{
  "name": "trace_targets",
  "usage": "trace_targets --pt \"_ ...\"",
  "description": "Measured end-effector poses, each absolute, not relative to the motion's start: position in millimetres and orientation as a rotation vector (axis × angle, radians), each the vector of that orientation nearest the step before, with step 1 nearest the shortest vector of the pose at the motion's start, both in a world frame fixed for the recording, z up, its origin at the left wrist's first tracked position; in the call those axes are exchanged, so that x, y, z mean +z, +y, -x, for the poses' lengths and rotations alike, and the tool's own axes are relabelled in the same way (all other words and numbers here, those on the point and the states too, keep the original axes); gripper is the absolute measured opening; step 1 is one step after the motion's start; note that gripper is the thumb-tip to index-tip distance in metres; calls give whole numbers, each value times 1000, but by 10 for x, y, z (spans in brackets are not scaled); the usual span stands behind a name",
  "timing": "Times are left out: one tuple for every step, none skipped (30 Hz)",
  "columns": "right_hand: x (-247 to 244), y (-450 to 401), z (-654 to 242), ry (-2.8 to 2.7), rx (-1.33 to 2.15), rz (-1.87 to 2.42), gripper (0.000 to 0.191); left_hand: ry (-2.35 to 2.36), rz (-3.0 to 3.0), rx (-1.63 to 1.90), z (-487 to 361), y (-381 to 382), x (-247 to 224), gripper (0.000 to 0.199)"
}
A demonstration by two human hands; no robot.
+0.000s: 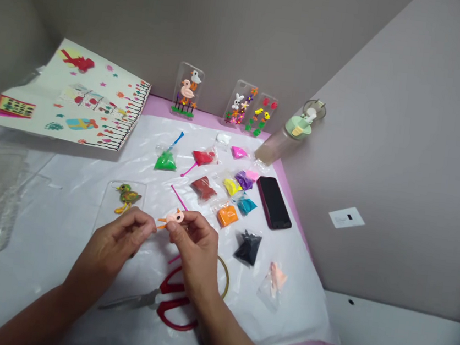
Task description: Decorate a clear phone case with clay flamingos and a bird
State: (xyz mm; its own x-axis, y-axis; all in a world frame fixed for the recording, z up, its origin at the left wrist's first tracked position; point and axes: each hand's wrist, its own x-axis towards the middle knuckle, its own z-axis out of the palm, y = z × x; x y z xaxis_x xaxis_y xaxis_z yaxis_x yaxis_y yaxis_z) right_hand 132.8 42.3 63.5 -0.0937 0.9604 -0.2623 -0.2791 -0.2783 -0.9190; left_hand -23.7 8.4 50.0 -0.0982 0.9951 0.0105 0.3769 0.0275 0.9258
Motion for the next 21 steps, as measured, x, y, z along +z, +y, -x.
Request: trace_targets --pt "641 419 -1325 -890 1566 1157 16 1537 -1392 1031 245 86 500 38" --pt "645 414 -1322 -901 1559 1161 16 1507 -1359 995 252 86 495 40" --pt "645 410 -1319 -913 1550 1162 16 1480 -1327 966 259 85 487 41" --pt "643 406 -1315 -924 1540 1160 15 1463 -1302 947 265 83 477 40" --pt "639 401 -1312 -935 1530 1158 15 1453 -1285 937 269 80 466 40" --pt "634 396 -1308 -946 1521 1159 15 1442 -1261 934 271 76 456 39" --pt "628 391 -1305 -958 1514 1161 15 1433 -1237 935 270 72 449 39" --pt "623 385 -1303 -970 1511 1163 15 1428 -1216 939 268 69 444 39" --pt "619 380 -1301 -980 1510 1165 14 1428 -1204 943 264 67 443 39" --pt "616 375 -1300 -989 1512 1166 14 1431 -1200 946 259 67 445 39" --pt "615 371 -1299 -996 1514 1167 14 1435 -1193 948 253 68 450 39" --pt "615 368 -1299 -1001 1514 1165 14 1442 -1185 951 246 71 458 39" --pt "617 366 -1298 -1007 1511 1163 14 1450 -1174 954 238 75 467 39" --pt "619 365 -1298 -1015 1506 1162 14 1455 -1163 954 231 80 478 39" --pt "622 364 -1297 -1027 1498 1161 14 1458 -1152 956 223 85 487 38" --pt "625 364 -1296 -1040 1490 1160 13 1460 -1143 962 216 89 496 37" --pt "629 364 -1295 -1055 1482 1159 12 1461 -1139 972 209 92 502 36" --pt "632 363 -1294 -1068 1473 1159 11 1463 -1138 982 203 93 506 35" --pt "635 361 -1292 -1079 1464 1159 10 1465 -1140 993 198 93 507 34" --pt "637 359 -1291 -1087 1457 1160 10 1468 -1141 1002 195 91 506 33" --pt "638 356 -1291 -1094 1453 1161 9 1469 -1141 1010 194 88 503 33"
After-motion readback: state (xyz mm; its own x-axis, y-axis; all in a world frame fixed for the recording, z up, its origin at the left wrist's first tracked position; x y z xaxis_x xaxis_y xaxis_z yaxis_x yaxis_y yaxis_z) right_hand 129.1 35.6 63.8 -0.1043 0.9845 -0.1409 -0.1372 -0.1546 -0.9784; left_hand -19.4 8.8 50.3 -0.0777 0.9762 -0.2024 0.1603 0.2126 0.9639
